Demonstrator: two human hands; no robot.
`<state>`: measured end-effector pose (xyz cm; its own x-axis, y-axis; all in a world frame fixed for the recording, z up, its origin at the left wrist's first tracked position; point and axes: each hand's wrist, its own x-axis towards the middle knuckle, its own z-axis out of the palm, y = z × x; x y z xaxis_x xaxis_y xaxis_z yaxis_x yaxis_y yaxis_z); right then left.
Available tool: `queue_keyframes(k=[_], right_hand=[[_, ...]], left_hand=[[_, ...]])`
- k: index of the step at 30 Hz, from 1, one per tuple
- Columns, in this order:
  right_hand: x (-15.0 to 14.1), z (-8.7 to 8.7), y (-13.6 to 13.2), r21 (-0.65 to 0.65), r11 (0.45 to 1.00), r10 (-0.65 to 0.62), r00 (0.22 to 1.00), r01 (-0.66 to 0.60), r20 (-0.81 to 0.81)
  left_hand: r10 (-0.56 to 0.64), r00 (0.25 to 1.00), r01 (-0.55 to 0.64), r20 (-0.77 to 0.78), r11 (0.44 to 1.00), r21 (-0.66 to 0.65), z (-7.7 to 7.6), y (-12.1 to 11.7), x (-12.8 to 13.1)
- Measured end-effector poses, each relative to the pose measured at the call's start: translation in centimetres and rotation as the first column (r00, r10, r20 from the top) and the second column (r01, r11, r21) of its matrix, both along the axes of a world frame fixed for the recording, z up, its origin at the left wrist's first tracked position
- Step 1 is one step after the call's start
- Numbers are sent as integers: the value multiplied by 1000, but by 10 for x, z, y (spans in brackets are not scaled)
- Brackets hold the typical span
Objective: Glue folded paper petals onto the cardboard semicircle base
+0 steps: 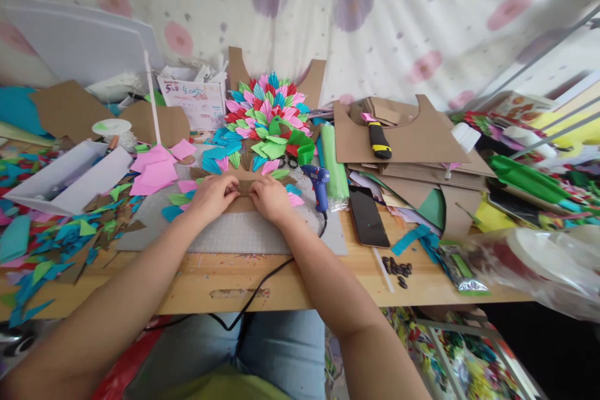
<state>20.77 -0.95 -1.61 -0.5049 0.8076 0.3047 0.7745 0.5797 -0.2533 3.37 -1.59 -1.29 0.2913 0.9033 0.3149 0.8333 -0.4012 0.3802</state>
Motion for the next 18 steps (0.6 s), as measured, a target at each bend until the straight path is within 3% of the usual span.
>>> queue_keyframes(k=[10,18], right_hand=[[1,0,-1,17,1000,1,1000,-1,-1],[1,3,-5,6,1000,10,1000,-9,-27]], left_hand=[[-16,993,25,-120,997,71,0,-3,-1],[-43,991,55,-128,995,86,1,-2,-1]])
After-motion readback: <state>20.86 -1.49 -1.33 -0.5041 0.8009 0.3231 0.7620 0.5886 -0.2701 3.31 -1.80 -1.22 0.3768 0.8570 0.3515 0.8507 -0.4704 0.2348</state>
